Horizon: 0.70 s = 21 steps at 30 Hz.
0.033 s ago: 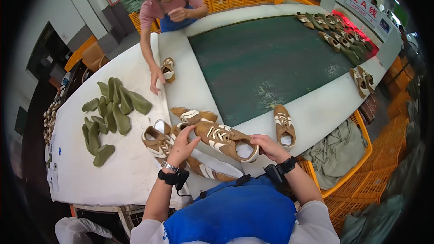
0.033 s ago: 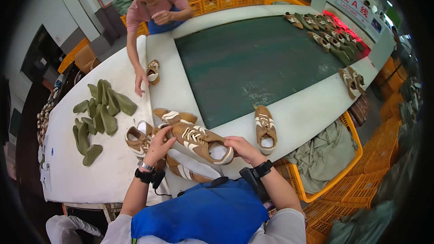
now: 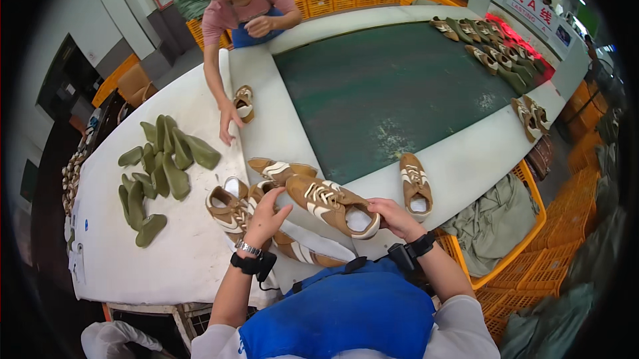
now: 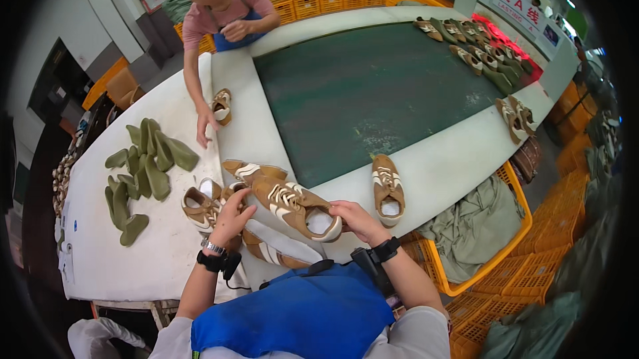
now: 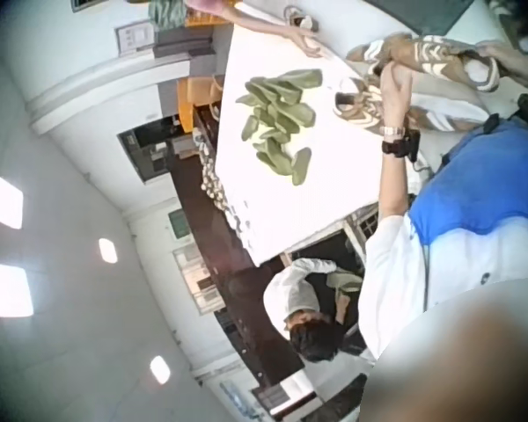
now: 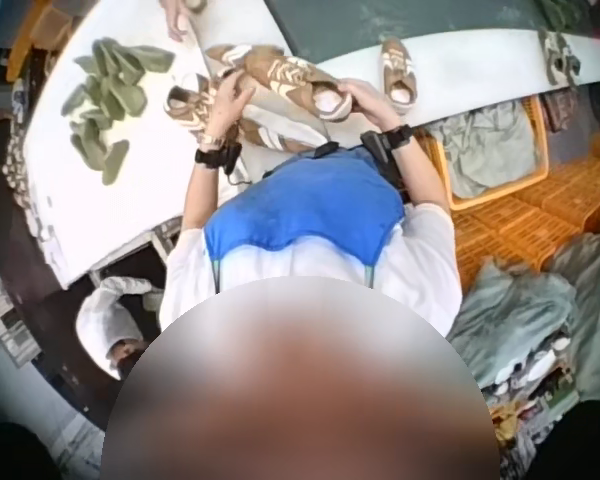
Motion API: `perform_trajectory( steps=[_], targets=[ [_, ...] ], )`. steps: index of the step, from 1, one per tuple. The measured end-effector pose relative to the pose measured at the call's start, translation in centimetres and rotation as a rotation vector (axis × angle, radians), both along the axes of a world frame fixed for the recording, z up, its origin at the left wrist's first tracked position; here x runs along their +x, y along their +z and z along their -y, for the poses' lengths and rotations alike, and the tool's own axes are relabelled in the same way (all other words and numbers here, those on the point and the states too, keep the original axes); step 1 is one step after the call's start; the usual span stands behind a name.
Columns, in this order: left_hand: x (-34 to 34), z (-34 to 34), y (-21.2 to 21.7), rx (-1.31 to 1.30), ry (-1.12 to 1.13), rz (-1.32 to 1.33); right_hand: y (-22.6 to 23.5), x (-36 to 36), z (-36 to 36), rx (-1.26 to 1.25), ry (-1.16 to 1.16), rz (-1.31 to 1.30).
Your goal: The person picks up brown and white shoes from a sack, places them into yellow crates, and moves them along a conveyor belt. They handle the shoes one at a time, arranging them on the belt and in crates while other workers are visible in the background.
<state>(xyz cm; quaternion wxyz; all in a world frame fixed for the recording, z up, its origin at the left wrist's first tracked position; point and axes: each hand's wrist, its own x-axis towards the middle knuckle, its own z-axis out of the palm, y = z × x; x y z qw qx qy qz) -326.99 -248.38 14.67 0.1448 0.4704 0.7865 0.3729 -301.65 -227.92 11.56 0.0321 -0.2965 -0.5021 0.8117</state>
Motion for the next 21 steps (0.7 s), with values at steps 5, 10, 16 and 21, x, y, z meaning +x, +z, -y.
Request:
perform_trajectory(
  steps=[5, 10, 16, 21],
  targets=[
    [1.2, 1.7, -2.4, -0.063, -0.174, -0.239, -3.8, 3.7, -0.3, 0.269, -0.339, 0.129],
    [4.1, 4.9, -3.6, -0.415, -0.418, -0.514, -4.0, 5.4, 0.5, 1.408, -0.230, 0.520],
    [4.6, 4.5, -4.0, -0.274, -0.217, -0.326, -0.3, 0.4, 3.4, 1.345, 0.007, -0.122],
    [3.0, 2.6, -0.9, 0.070, 0.251, 0.912, 1.6, -3.8, 3.8, 0.575, -0.042, -0.165]
  ],
)
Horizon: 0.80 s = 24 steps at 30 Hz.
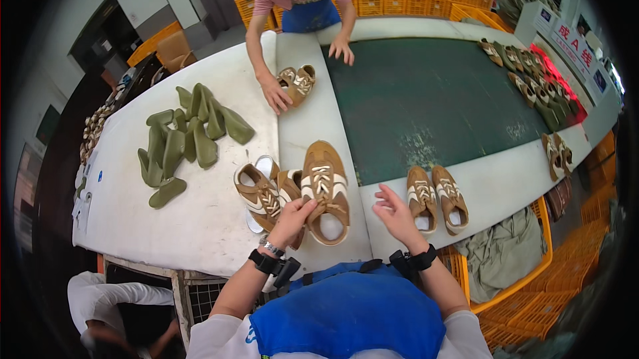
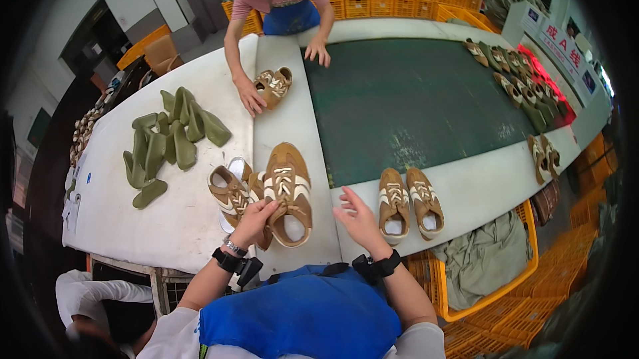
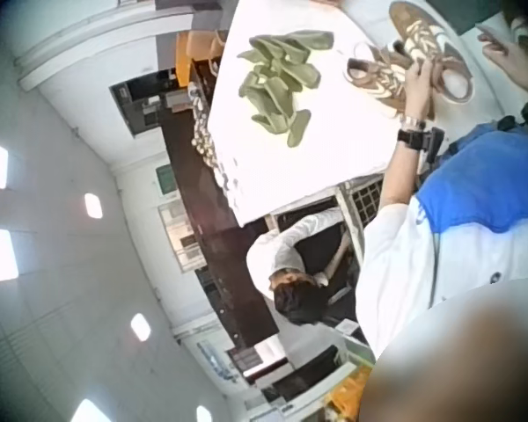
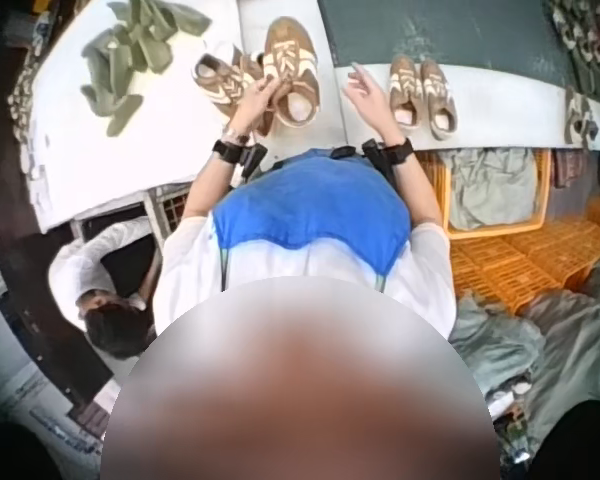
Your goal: The person picks up brown and white shoes from a sack, places them into yellow crates, and moves them along a conveyor belt. They handle the shoes one at a time, arranging them on the belt and in crates while other workers are visible in the background.
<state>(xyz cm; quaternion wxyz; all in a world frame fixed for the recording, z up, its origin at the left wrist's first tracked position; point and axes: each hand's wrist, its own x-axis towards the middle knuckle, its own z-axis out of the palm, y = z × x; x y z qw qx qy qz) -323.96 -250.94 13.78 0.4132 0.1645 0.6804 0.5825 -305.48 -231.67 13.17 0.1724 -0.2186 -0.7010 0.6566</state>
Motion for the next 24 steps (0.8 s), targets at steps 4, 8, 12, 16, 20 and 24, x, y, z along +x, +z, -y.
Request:
perform_trajectory(
  steps=[4, 8, 12, 16, 20, 24],
  targets=[
    [1.8, -1.7, 0.9, 0.209, -0.037, 0.193, 0.8, -1.9, 1.5, -0.122, 0.247, -0.045],
    [2.5, -2.4, 0.8, 0.257, 0.009, 0.273, 0.3, -2.3, 1.5, -0.245, 0.237, -0.108],
    [0.8, -1.2, 0.1, 0.129, 0.099, -0.213, -2.0, 0.2, -0.6, -0.160, 0.111, 0.019],
    [-2.1, 2.8, -1.6, -0.365, 0.123, -1.211, -3.6, 4.4, -2.1, 0.577, 0.011, 0.600],
    [-2.3, 4.7, -4.4, -0.595, 0.045, -1.265, -2.5, 4.5, -2.0, 0.918, -0.007, 0.401],
    [-2.1, 4.0, -4.9, -0.511, -0.006, -1.104, 0.2, -1.2, -0.9, 0.768, 0.132, 0.067]
  ],
)
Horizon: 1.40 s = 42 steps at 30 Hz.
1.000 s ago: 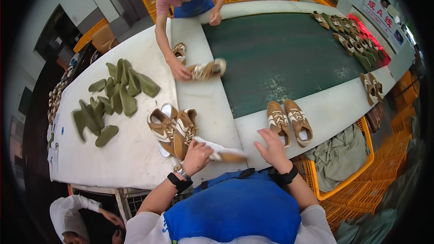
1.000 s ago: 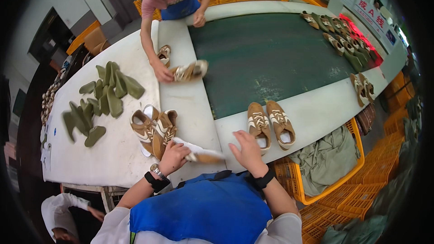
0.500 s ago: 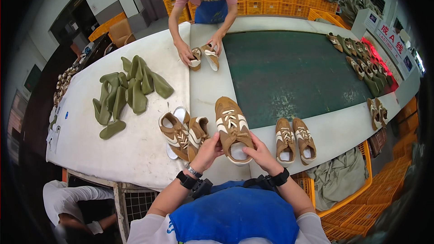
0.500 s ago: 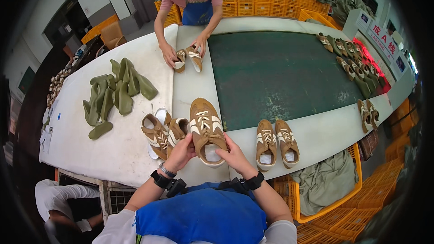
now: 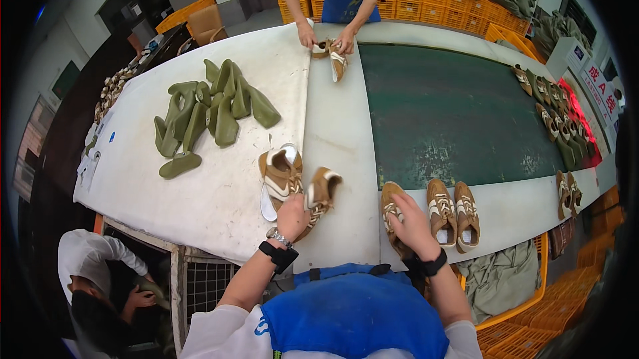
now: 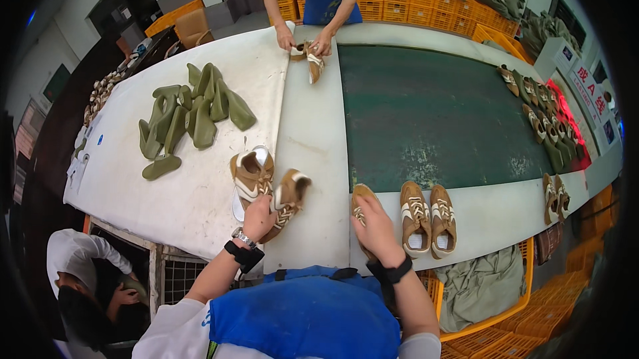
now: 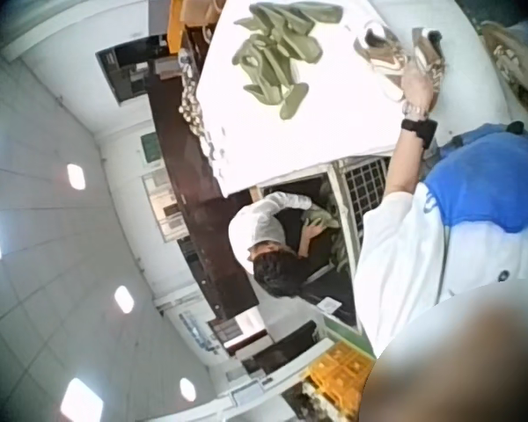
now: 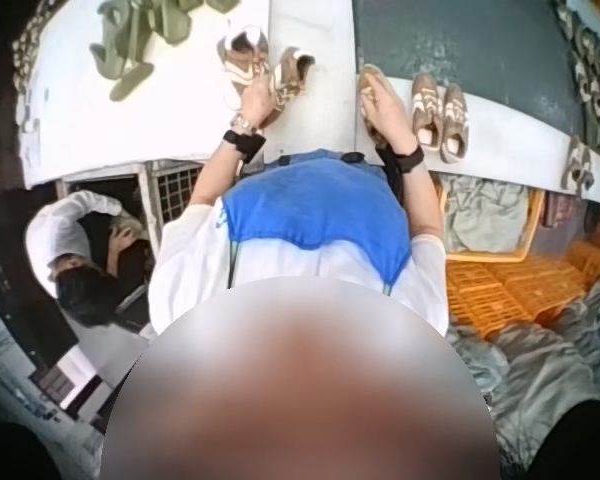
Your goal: The person picks up brown and white shoes from a sack, places them into yellow crates, and moves them along a conveyor belt. They handle the shoes one at a time, arranging them on the belt and in crates while other workers are visible in the background.
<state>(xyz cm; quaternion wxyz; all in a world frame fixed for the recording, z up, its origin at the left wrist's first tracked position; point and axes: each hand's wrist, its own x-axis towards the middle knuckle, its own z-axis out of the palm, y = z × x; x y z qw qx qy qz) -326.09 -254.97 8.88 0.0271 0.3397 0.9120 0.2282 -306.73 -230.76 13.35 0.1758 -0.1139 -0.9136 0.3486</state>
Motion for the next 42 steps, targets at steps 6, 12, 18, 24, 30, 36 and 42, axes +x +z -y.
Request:
perform_trajectory(
  steps=[6, 12, 18, 24, 30, 36, 42],
  targets=[
    [-1.4, 0.9, 3.7, 0.574, -0.186, 1.375, 2.6, -7.4, 0.7, 0.301, 0.329, -0.031],
    [-2.5, 2.0, 6.1, 0.782, -0.114, 1.600, 3.9, -7.3, -2.3, -0.112, 0.609, 0.117],
    [-7.0, 2.6, 5.5, 0.578, 0.075, 0.839, 3.5, -6.6, -4.2, -0.577, 0.384, 0.040],
    [-10.5, 2.2, 0.0, 0.066, 0.344, -0.145, 0.0, -4.3, -2.1, -0.725, 0.103, 0.196],
    [-11.1, 2.3, -1.1, 0.525, 0.563, 0.385, -1.9, -1.0, 2.6, 0.179, 0.379, 0.654],
    [-10.2, 4.2, 3.6, 1.630, 0.429, 1.183, 1.9, -4.3, 1.4, -0.193, 0.231, 0.438],
    [-1.5, -0.4, 7.1, 1.726, 0.340, 1.445, 2.9, -9.9, 4.9, -1.204, 0.174, 0.179]
  ],
)
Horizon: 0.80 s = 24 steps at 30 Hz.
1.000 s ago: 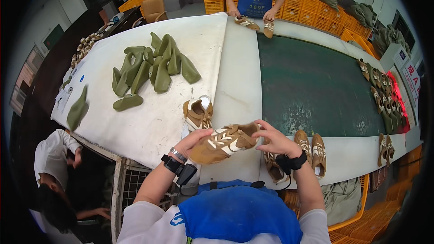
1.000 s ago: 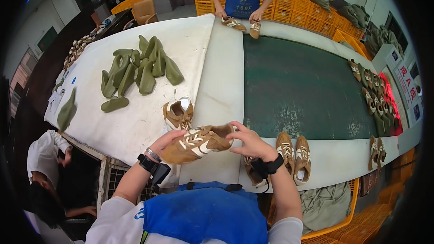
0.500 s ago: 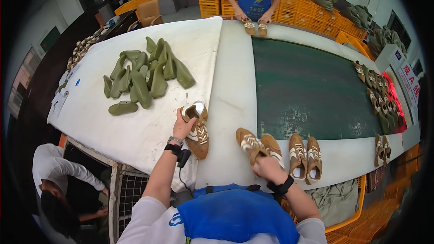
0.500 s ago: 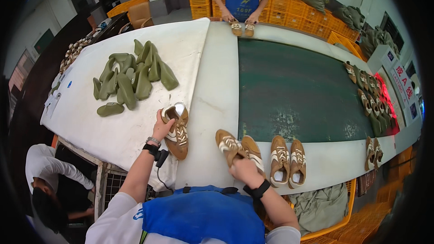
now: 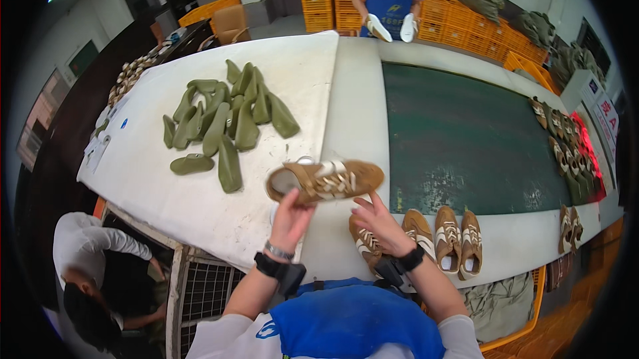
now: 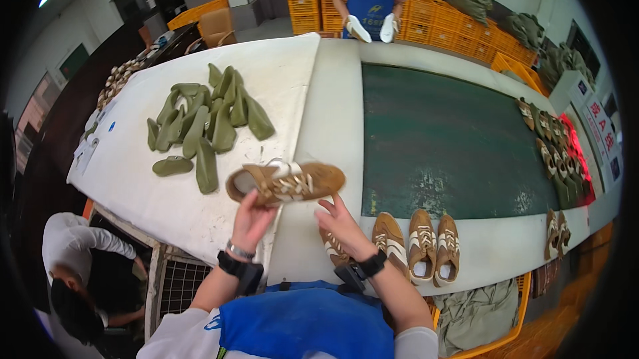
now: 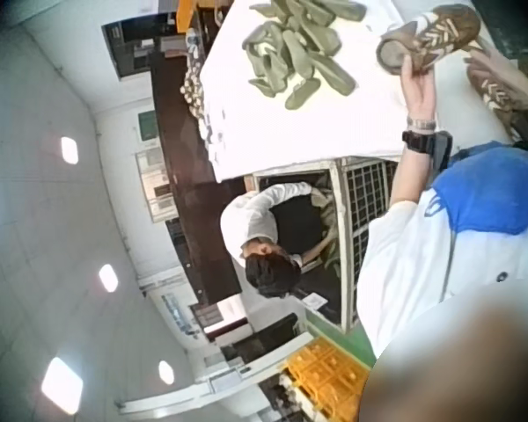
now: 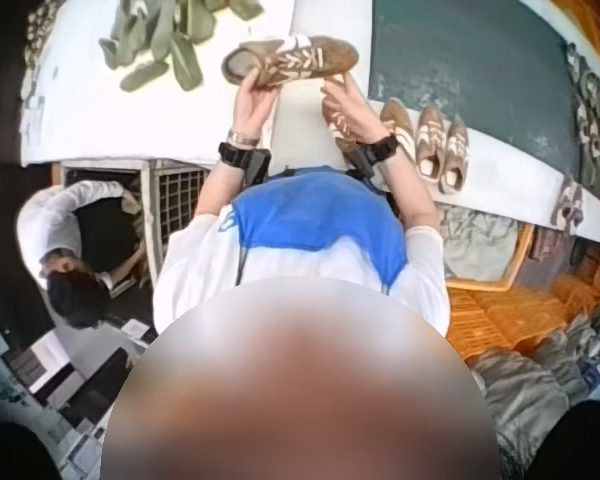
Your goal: The person picks up brown and white shoes from a sack, places them into yellow crates, and moves them along a conveyor belt. They handle the shoes one at a time, arranging them on the belt and in crates while other workers are visible in the background.
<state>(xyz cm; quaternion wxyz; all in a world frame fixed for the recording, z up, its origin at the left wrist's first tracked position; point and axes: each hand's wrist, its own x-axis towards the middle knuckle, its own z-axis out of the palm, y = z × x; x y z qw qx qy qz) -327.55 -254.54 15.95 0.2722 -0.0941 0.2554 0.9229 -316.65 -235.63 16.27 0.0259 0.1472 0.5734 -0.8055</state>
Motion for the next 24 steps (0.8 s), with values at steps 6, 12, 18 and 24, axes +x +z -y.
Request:
perform_trajectory(
  steps=[6, 12, 18, 24],
  targets=[
    [3.3, 3.0, -1.0, -0.131, -0.275, -0.516, -1.4, -1.4, -4.2, -0.375, -0.202, -0.227],
    [-3.2, 7.0, -11.4, -1.801, -0.079, -1.237, -7.3, 0.1, -4.0, 1.050, 0.091, 0.122],
    [-4.0, 8.0, -12.1, -1.482, -0.108, -0.915, -7.5, 1.3, -5.6, 1.208, -0.073, 0.171],
    [-3.3, 8.6, -2.0, -0.593, -0.389, -0.410, -2.2, 0.7, -5.7, 1.115, -0.144, -0.236]
  ],
)
